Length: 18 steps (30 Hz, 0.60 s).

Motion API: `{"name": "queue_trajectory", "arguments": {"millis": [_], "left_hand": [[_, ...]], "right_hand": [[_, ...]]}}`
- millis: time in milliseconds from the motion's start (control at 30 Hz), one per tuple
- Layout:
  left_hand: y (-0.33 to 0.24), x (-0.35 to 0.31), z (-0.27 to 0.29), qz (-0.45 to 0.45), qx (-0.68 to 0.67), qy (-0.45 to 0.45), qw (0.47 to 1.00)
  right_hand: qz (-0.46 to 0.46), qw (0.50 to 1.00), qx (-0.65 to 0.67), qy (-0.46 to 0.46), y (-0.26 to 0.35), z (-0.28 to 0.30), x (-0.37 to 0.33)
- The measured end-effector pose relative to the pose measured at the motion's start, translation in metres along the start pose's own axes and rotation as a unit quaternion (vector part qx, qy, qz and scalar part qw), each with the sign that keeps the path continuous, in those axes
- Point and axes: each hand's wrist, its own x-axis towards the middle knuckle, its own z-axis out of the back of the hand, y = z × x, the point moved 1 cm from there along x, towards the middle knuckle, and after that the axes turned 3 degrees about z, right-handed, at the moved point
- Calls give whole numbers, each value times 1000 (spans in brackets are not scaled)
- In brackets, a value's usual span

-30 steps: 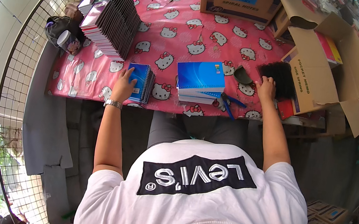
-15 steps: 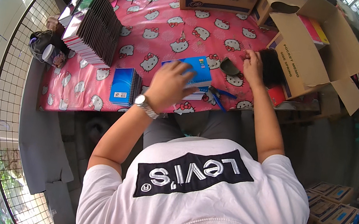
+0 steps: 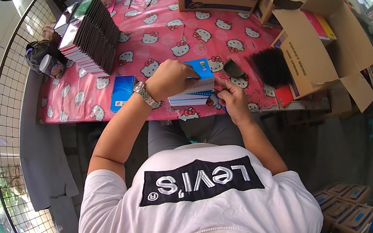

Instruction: The person assembles spiral notebooks by threading a metal coil binder through the pre-punched holes in a notebook cover and several pages by hand.

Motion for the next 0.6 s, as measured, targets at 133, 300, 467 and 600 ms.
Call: {"name": "queue_trajectory", "arguments": {"millis": [133,300,467,600], "left_hand": [[2,-1,-3,-3,-4,-17,1000],[-3,-5,-2,7,0,-75,997],[-3,-9,-9,8,21,-87,996],[-5,-9,-2,27,8,-62,998]], "right_hand": [[85,985,-151,-4,3,2,3],[295,891,-342,-48,22,-15,-1],[124,942,-300,-92,18,-10,9],[173,926,-327,-72,16,-4,6]]}}
